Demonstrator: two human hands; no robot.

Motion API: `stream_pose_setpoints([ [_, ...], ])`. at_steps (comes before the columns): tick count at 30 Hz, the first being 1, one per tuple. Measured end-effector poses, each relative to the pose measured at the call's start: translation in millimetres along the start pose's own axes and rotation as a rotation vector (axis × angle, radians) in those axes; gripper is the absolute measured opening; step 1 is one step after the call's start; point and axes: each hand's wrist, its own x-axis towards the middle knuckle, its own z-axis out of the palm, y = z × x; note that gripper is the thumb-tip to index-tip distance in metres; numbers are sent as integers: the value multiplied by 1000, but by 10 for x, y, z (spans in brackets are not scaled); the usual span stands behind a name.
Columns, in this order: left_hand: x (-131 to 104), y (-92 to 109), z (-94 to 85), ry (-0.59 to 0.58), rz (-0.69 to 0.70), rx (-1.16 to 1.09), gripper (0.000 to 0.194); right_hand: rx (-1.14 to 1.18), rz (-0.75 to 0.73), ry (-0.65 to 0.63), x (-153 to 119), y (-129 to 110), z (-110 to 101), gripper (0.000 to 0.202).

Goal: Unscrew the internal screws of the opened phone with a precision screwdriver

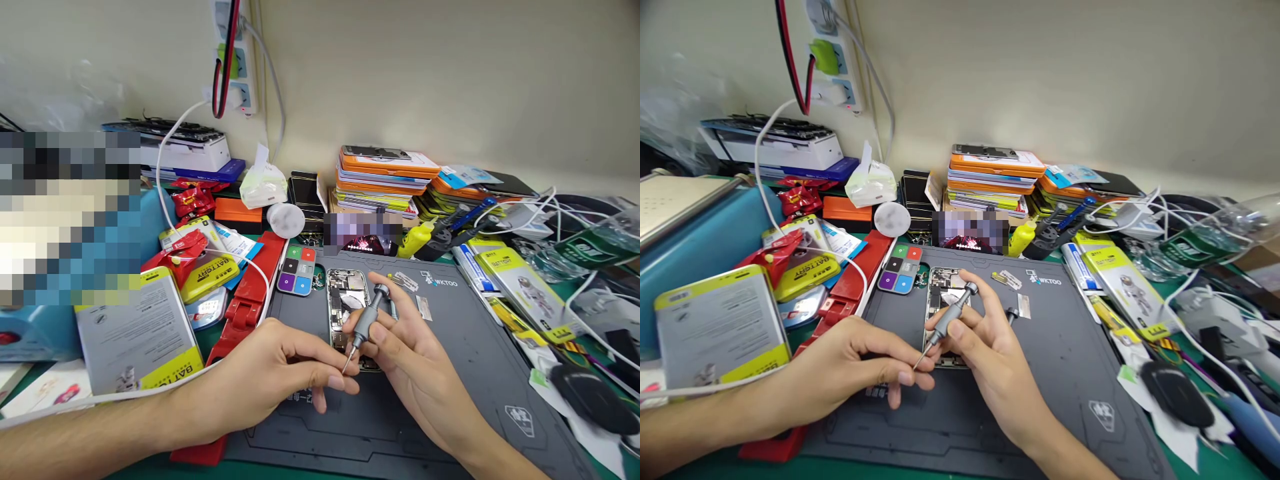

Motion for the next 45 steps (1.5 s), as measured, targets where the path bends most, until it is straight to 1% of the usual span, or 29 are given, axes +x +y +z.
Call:
stream_pose_setpoints([
  [15,8,5,2,0,-3,12,19,1,3,22,3,15,18,55],
  [21,12,6,-5,1,0,9,18,-12,0,4,30,17,-6,61],
  [25,12,14,-2,0,-3,3,19,-32,-5,14,29,16,-20,63],
  [33,7,-3,3,-2,4,2,18,-10,-10,-11,25,19,-12,60],
  [45,12,12,0,-3,4,7,17,1,-10,-16,19,19,-9,58],
])
